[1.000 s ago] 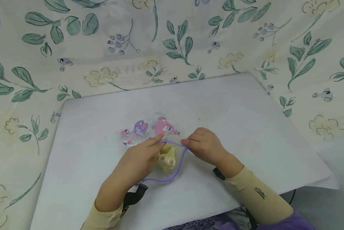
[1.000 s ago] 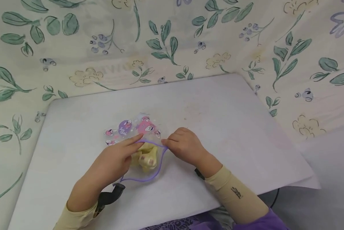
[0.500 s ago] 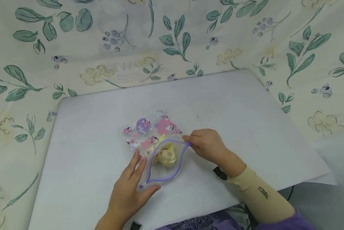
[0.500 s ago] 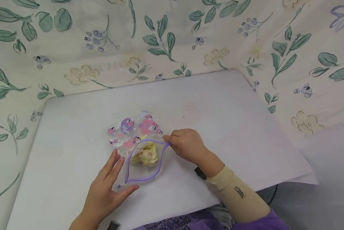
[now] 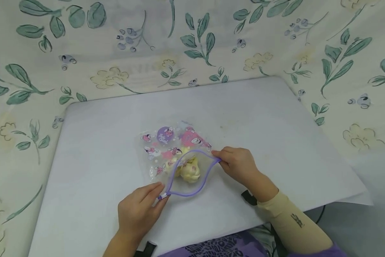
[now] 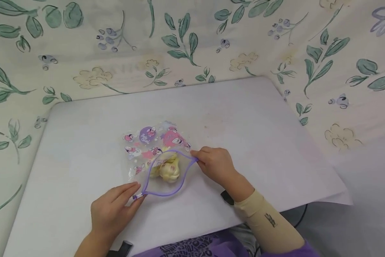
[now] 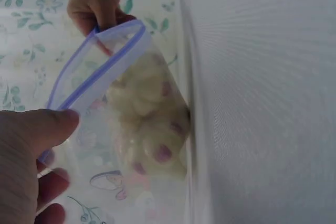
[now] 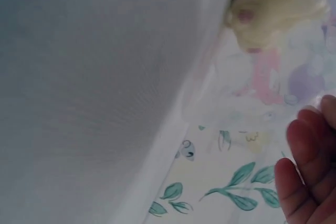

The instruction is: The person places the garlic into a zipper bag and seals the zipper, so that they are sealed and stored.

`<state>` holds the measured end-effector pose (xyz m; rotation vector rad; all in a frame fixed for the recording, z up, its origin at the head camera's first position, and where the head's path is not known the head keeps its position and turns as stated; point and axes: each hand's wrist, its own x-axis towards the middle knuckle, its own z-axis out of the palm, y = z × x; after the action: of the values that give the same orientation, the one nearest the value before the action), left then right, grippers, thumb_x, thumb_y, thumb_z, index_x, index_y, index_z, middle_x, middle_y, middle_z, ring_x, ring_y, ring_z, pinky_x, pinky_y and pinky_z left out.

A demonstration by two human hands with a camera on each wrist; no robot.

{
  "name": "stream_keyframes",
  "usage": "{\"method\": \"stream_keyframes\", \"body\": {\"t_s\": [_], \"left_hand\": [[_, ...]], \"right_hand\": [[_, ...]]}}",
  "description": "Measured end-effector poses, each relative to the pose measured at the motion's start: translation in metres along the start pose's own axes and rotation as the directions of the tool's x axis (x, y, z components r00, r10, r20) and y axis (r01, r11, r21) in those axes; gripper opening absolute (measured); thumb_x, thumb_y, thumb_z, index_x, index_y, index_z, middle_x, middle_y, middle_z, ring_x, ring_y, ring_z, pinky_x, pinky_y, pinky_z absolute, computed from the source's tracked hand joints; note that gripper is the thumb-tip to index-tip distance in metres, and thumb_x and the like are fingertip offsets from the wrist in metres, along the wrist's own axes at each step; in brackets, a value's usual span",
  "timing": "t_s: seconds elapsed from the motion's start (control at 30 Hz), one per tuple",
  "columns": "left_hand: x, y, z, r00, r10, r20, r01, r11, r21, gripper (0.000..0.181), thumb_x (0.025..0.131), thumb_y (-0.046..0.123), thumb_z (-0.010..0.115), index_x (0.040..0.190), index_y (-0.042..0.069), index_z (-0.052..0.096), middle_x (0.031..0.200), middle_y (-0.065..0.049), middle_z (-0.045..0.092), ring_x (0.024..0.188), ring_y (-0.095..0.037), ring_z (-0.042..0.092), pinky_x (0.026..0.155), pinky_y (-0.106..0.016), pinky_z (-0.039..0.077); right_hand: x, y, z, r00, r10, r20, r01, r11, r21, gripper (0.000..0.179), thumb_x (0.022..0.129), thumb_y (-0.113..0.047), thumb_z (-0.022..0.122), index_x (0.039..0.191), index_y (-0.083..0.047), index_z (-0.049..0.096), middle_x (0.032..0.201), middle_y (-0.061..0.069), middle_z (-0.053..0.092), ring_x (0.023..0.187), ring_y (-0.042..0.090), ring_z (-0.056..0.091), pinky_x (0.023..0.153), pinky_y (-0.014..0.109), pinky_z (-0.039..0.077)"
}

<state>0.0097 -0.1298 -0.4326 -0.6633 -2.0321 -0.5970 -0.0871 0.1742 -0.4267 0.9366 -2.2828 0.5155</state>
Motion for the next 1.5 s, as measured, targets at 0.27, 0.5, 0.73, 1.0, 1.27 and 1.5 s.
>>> {"method": "stream_keyframes", "body": {"t_s": [0.27, 0.5, 0.73, 1.0, 1.27, 1.5], "left_hand": [[0.011, -0.018, -0.006, 0.995, 0.029, -0.098, -0.031, 0.999, -0.015, 0.023, 0.093, 0.015, 0.072, 0.076, 0.001, 0.078, 0.071, -0.006, 0.074, 0.054, -0.023, 0.065, 0.046, -0.033, 0.052], [0.008, -0.040, -0.015, 0.994, 0.000, -0.110, -0.001, 1.000, -0.009, 0.032, 0.098, 0.022, 0.066, 0.077, 0.001, 0.079, 0.068, -0.007, 0.073, 0.051, -0.023, 0.062, 0.045, -0.032, 0.049], [0.002, -0.044, -0.013, 0.989, -0.135, 0.065, 0.129, 0.987, 0.094, 0.018, 0.074, 0.000, 0.084, 0.091, 0.000, 0.079, 0.081, -0.011, 0.076, 0.066, -0.028, 0.071, 0.056, -0.039, 0.057], [-0.009, -0.049, -0.009, 0.945, -0.293, 0.142, 0.276, 0.953, 0.126, 0.021, 0.069, 0.002, 0.088, 0.089, 0.004, 0.080, 0.081, -0.007, 0.077, 0.068, -0.022, 0.072, 0.061, -0.036, 0.055], [-0.017, -0.055, -0.001, 0.930, -0.269, 0.250, 0.269, 0.963, 0.036, 0.017, 0.068, 0.006, 0.090, 0.082, 0.008, 0.080, 0.078, 0.000, 0.076, 0.067, -0.016, 0.070, 0.060, -0.032, 0.055], [-0.018, -0.056, -0.003, 0.934, -0.241, 0.263, 0.247, 0.969, 0.008, 0.017, 0.067, 0.006, 0.089, 0.079, 0.010, 0.078, 0.076, 0.001, 0.074, 0.066, -0.018, 0.070, 0.059, -0.034, 0.055]], "right_hand": [[-0.008, 0.005, -0.002, 1.000, -0.013, 0.022, 0.013, 1.000, -0.017, 0.030, 0.073, 0.000, 0.083, 0.100, -0.013, 0.081, 0.084, -0.001, 0.079, 0.068, 0.013, 0.073, 0.053, 0.026, 0.055], [-0.019, 0.020, -0.008, 0.994, 0.009, 0.107, -0.005, 0.999, -0.038, 0.035, 0.069, -0.004, 0.090, 0.101, -0.014, 0.081, 0.086, -0.002, 0.080, 0.078, 0.014, 0.076, 0.063, 0.029, 0.060], [-0.020, 0.021, -0.003, 0.966, 0.045, 0.254, -0.023, 0.996, -0.086, 0.032, 0.074, -0.008, 0.088, 0.105, -0.015, 0.080, 0.094, -0.003, 0.080, 0.086, 0.013, 0.076, 0.072, 0.031, 0.061], [-0.003, -0.006, -0.005, 0.877, 0.100, 0.470, -0.030, 0.988, -0.154, 0.041, 0.078, -0.016, 0.085, 0.117, -0.013, 0.076, 0.114, 0.003, 0.076, 0.108, 0.022, 0.071, 0.099, 0.041, 0.055], [0.031, -0.064, 0.014, 0.867, -0.125, 0.482, 0.172, 0.983, -0.056, 0.052, 0.085, -0.037, 0.080, 0.132, -0.019, 0.066, 0.134, 0.000, 0.067, 0.124, 0.020, 0.062, 0.106, 0.038, 0.050], [0.056, -0.109, 0.052, 0.807, -0.277, 0.521, 0.378, 0.921, -0.095, 0.040, 0.095, -0.041, 0.066, 0.131, -0.023, 0.066, 0.122, -0.007, 0.069, 0.109, 0.013, 0.065, 0.093, 0.032, 0.054]]}}
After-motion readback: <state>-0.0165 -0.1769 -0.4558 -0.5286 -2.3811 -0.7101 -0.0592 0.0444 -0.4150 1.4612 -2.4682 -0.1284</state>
